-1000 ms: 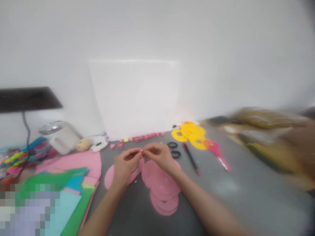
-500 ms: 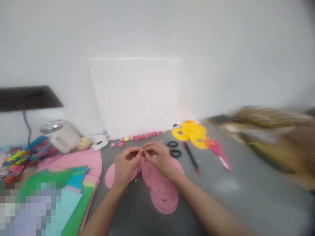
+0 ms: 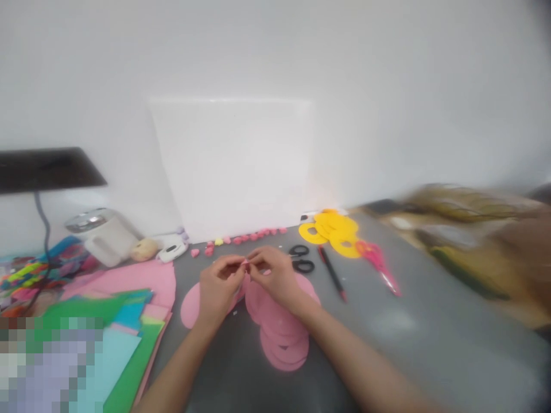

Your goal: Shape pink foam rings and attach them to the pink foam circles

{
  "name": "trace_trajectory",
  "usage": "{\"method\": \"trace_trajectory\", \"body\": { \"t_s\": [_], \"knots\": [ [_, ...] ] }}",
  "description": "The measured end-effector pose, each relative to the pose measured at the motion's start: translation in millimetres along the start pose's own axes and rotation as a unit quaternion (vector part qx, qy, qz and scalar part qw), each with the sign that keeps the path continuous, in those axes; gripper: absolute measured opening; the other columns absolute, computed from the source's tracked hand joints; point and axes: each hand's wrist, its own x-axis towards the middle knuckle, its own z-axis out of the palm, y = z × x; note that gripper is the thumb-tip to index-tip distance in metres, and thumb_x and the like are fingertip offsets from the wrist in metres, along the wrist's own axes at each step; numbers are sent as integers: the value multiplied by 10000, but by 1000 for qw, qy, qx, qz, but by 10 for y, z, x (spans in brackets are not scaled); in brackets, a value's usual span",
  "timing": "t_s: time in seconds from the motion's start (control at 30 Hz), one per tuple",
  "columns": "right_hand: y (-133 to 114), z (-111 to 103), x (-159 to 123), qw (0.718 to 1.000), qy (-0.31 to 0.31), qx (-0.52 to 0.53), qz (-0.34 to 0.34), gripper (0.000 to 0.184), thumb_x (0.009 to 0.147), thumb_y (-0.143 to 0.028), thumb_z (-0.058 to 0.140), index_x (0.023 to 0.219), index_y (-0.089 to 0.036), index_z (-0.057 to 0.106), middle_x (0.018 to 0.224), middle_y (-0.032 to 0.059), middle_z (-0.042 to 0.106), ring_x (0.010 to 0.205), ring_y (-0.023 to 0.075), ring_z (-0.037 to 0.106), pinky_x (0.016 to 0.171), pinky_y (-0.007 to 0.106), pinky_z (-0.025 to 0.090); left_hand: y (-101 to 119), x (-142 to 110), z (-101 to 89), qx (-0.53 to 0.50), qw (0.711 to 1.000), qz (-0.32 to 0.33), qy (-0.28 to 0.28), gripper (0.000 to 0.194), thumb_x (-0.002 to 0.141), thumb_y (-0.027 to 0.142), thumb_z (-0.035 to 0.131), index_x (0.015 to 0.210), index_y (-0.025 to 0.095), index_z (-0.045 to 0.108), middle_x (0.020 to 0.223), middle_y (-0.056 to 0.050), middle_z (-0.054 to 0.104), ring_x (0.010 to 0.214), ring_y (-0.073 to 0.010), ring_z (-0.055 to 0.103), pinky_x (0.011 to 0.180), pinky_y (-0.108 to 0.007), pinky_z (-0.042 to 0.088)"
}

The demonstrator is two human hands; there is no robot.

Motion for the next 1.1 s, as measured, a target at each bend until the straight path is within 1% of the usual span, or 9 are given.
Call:
{"method": "trace_trajectory", "body": {
  "t_s": [0.13, 0.27, 0.37, 0.53, 0.63, 0.8, 0.9, 1.0, 1.1],
  "knots": [
    [1, 31, -11, 1000, 19, -14, -6, 139, 718, -121, 553, 602, -196, 540, 707, 29, 589, 679, 141, 568, 595, 243, 483, -47, -28, 36, 11, 1000, 12, 7, 147, 674, 280, 648, 774, 173, 667, 776, -48, 694, 721, -184, 656, 712, -292, 527],
    [5, 63, -33, 999, 32, -4, 7, 146, 717, -132, 539, 586, -192, 518, 734, 37, 552, 690, 139, 553, 560, 229, 468, -76, -47, 61, 31, 999, 9, 18, 185, 700, 291, 626, 849, 185, 651, 794, -48, 689, 733, -185, 655, 730, -304, 523],
    [3, 76, -42, 999, 26, 8, 32, 147, 707, -136, 547, 574, -191, 519, 744, 38, 549, 689, 140, 557, 562, 231, 469, -51, -42, 62, 21, 1000, -17, 16, 207, 692, 290, 624, 864, 178, 643, 810, -59, 688, 757, -193, 656, 757, -320, 517],
    [-5, 67, -29, 995, 22, 19, 97, 139, 669, -139, 572, 550, -194, 527, 736, 35, 576, 703, 152, 570, 590, 248, 474, 4, -30, 66, -48, 998, -43, -5, 291, 644, 231, 644, 929, 176, 627, 859, -60, 678, 819, -194, 655, 767, -308, 519],
    [-19, 54, -17, 993, 24, 29, 114, 142, 668, -153, 581, 544, -195, 526, 738, 37, 587, 713, 159, 572, 599, 256, 476, 9, -34, 82, -57, 997, -55, -16, 327, 643, 228, 642, 963, 166, 618, 876, -72, 677, 816, -192, 653, 754, -305, 520],
    [-39, 65, -30, 993, 35, 36, 106, 133, 668, -140, 566, 549, -188, 532, 764, 48, 575, 706, 156, 577, 591, 255, 480, -36, -28, 87, -52, 998, -46, -7, 294, 670, 255, 623, 947, 156, 633, 833, -62, 673, 791, -183, 651, 738, -294, 511],
    [-36, 87, -54, 994, 35, 44, 97, 123, 671, -130, 565, 564, -184, 538, 808, 53, 562, 722, 149, 584, 580, 242, 486, -88, -25, 77, -50, 997, -57, 1, 264, 660, 266, 639, 902, 162, 659, 844, -69, 697, 794, -190, 657, 718, -285, 512],
    [-37, 108, -73, 996, 25, 46, 68, 121, 679, -118, 557, 578, -183, 541, 837, 54, 549, 722, 137, 583, 565, 227, 492, -136, -34, 79, -55, 996, -66, 12, 224, 654, 277, 646, 847, 167, 679, 828, -70, 714, 777, -194, 661, 692, -277, 516],
    [-48, 113, -75, 998, 24, 44, 47, 119, 680, -121, 553, 580, -185, 542, 832, 53, 546, 723, 138, 578, 556, 224, 500, -149, -45, 92, -61, 995, -71, 32, 229, 642, 274, 661, 843, 166, 683, 810, -64, 715, 762, -191, 660, 675, -270, 517]
  ]
}}
